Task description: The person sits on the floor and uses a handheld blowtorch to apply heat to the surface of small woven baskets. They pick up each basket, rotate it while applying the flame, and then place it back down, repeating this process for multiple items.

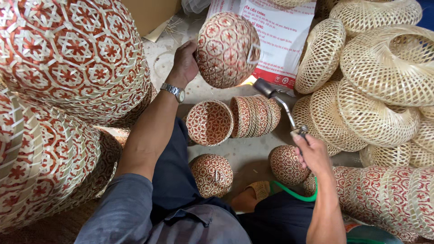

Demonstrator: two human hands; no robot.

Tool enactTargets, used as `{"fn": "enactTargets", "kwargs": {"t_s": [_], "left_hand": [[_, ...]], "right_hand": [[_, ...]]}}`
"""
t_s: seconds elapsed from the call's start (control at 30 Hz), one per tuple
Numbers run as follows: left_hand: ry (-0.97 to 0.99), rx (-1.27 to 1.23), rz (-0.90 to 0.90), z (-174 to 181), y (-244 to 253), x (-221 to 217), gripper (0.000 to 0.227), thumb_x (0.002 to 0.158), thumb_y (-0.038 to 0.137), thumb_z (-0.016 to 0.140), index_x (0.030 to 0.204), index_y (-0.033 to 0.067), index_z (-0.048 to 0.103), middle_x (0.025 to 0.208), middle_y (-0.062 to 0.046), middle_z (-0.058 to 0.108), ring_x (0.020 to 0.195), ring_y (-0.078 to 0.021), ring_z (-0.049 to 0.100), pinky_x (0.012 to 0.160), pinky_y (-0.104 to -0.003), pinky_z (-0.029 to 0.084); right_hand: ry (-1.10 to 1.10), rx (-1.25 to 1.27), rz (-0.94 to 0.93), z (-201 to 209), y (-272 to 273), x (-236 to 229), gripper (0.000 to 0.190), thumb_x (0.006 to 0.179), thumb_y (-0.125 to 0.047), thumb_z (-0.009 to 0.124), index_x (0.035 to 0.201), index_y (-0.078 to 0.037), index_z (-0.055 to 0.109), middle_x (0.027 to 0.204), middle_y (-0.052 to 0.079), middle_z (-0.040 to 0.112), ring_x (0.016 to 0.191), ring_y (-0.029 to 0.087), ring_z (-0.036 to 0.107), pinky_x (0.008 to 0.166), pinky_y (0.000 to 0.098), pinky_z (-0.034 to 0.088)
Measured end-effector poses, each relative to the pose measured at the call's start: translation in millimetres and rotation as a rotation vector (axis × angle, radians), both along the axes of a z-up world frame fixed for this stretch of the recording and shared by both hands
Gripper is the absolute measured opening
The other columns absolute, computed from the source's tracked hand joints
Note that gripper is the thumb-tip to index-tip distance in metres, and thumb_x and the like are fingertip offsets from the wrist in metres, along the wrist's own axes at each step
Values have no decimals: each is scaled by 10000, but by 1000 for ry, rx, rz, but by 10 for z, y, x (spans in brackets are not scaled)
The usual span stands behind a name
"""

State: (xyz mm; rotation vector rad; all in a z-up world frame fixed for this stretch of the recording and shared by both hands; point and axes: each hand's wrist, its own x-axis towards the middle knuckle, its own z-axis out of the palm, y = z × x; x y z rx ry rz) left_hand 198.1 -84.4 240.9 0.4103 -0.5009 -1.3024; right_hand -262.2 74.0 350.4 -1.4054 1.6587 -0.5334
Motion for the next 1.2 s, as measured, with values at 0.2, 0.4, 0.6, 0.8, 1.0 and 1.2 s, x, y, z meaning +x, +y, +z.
{"fn": "enactTargets", "kwargs": {"t_s": [0.2, 0.4, 0.6, 0.8, 1.0, 1.2], "left_hand": [[-640, -37, 26, 238, 216, -202, 225, 1000, 248, 733, 1029, 25, 744, 946, -38, 691, 877, -130, 598, 822, -300, 479], [-1425, -317, 335, 342, 403, -522, 264, 976, 282, 721, 974, 18, 735, 855, -57, 656, 785, -187, 601, 700, -341, 488], [-1766, -729, 635, 379, 520, -708, 166, 935, 184, 727, 876, 38, 672, 825, -94, 608, 824, -258, 595, 719, -404, 477], [-2012, -764, 685, 371, 644, -820, 77, 950, 99, 700, 878, 76, 681, 849, -54, 595, 881, -208, 561, 779, -364, 447], [-2183, -862, 806, 274, 687, -851, 59, 889, 38, 663, 882, 90, 689, 876, -13, 604, 891, -147, 552, 862, -314, 468], [-2274, -940, 786, 165, 704, -1010, 175, 922, 63, 665, 756, 119, 654, 822, -11, 573, 856, -143, 532, 847, -322, 465]], "right_hand": [[46, -77, -27, 296, -207, -123, 329, 1013, -329, 633, 868, -34, 650, 639, 33, 571, 459, 101, 482, 391, 275, 368], [92, -151, 51, 548, -214, 26, 339, 992, -340, 638, 844, -35, 642, 624, 22, 575, 456, 96, 494, 393, 272, 384], [169, -183, 40, 594, -212, 140, 378, 979, -376, 651, 843, -24, 649, 627, 22, 590, 467, 100, 520, 400, 282, 420], [208, -151, -6, 662, -247, 231, 361, 965, -396, 669, 875, -47, 661, 624, 22, 579, 468, 99, 516, 399, 281, 423], [195, -189, -19, 747, -261, 240, 344, 971, -393, 663, 904, -56, 675, 622, 24, 575, 466, 98, 502, 393, 283, 398], [251, -225, -17, 827, -375, 377, 378, 989, -403, 652, 903, -35, 669, 626, 29, 586, 473, 110, 530, 392, 284, 422]]}}
